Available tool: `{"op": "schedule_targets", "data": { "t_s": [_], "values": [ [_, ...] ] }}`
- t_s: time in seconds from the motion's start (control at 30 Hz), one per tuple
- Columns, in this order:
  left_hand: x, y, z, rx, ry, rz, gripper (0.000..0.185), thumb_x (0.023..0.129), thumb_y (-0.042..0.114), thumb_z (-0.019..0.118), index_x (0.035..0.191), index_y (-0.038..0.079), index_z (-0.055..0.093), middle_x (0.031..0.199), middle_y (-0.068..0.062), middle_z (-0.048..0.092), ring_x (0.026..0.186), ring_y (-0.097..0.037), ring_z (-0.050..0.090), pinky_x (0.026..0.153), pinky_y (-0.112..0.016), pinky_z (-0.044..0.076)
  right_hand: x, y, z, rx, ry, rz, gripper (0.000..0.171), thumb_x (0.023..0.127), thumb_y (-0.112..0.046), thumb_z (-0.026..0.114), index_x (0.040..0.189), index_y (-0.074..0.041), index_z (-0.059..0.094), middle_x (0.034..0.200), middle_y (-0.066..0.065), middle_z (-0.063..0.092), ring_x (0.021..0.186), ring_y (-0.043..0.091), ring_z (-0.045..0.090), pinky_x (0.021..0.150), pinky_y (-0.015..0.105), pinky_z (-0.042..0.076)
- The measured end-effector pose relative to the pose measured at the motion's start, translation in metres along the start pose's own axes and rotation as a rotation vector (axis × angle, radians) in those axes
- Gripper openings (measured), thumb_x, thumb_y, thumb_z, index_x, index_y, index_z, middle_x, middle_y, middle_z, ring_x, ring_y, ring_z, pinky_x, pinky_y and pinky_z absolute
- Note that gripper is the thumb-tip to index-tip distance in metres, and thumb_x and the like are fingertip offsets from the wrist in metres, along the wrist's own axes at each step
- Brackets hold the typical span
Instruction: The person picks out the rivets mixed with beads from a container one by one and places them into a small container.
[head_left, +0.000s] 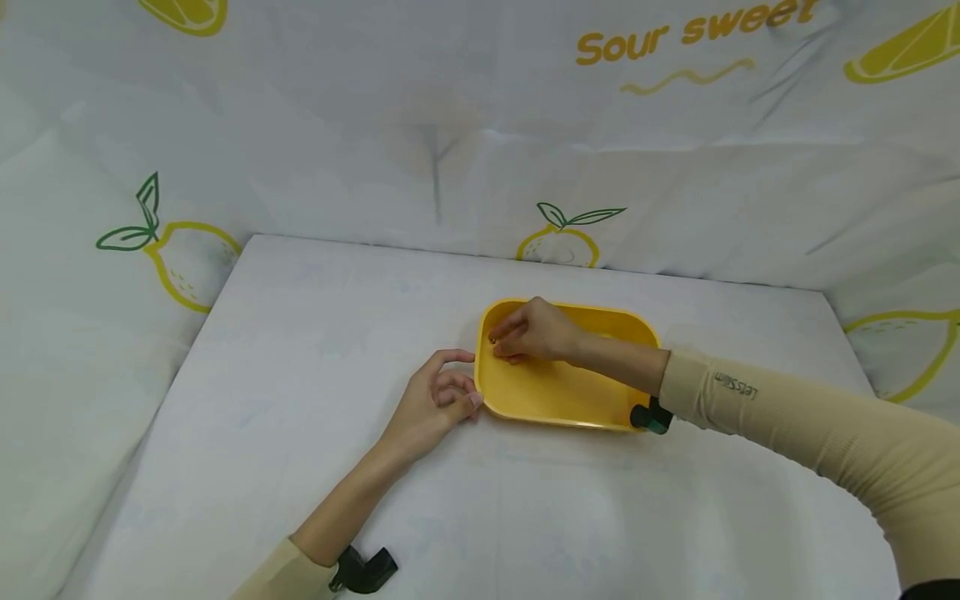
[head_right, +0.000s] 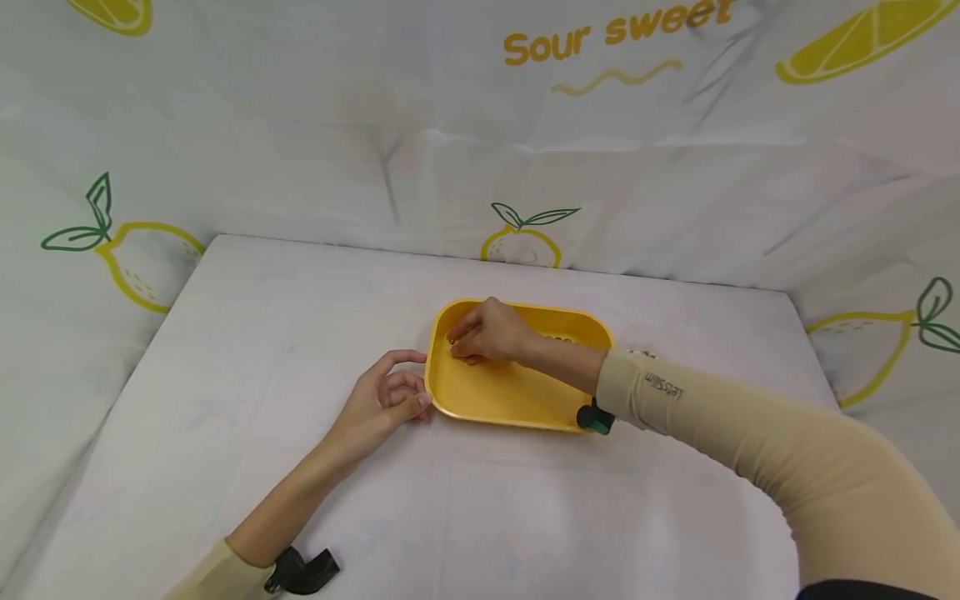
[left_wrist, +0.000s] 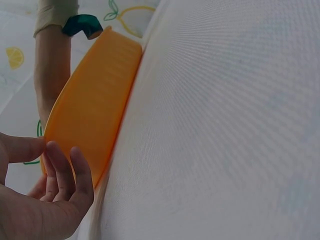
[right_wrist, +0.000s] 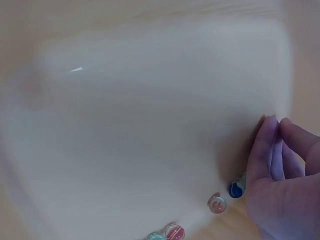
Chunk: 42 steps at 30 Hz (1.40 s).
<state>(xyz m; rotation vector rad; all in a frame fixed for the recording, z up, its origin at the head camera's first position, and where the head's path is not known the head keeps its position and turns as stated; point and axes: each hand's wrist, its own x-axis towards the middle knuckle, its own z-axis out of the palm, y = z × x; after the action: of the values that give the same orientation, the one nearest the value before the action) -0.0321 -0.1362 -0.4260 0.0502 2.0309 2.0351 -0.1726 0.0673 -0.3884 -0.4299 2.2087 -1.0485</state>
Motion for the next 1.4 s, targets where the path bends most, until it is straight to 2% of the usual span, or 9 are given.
{"op": "schedule_targets", "data": {
  "t_s": [0.43,0.93,1.4],
  "values": [
    [-0.0006,-0.0006,0.0002,-0.006,-0.001,-0.017,0.056,0.098,0.001,0.072,0.149,0.008,0.050,0.099,-0.006,0.070,0.082,-0.027,0.071,0.082,-0.027,0.059,0.0054,0.0039,0.0056,0.021,0.002,-0.032,0.020,0.097,-0.003,0.078,0.113,0.010,0.079,0.102,0.023,0.083,0.076,0.009,0.077,0.076,0.026,0.066],
    [-0.0007,-0.0001,0.0011,-0.003,0.003,-0.018,0.055,0.098,0.001,0.072,0.148,0.009,0.051,0.099,-0.006,0.070,0.082,-0.028,0.071,0.081,-0.027,0.059,0.0014,-0.0008,0.0035,0.112,-0.047,0.054,0.023,0.098,-0.002,0.077,0.119,0.008,0.078,0.111,0.023,0.082,0.081,0.008,0.079,0.084,0.032,0.067],
    [-0.0005,-0.0003,0.0014,0.004,0.008,-0.010,0.056,0.097,0.001,0.072,0.148,0.009,0.051,0.099,-0.006,0.070,0.082,-0.028,0.071,0.081,-0.026,0.058,0.0041,0.0030,0.0053,0.146,-0.049,0.055,0.022,0.099,-0.001,0.075,0.117,0.011,0.078,0.111,0.021,0.083,0.077,0.007,0.077,0.080,0.028,0.067]
  ]
}}
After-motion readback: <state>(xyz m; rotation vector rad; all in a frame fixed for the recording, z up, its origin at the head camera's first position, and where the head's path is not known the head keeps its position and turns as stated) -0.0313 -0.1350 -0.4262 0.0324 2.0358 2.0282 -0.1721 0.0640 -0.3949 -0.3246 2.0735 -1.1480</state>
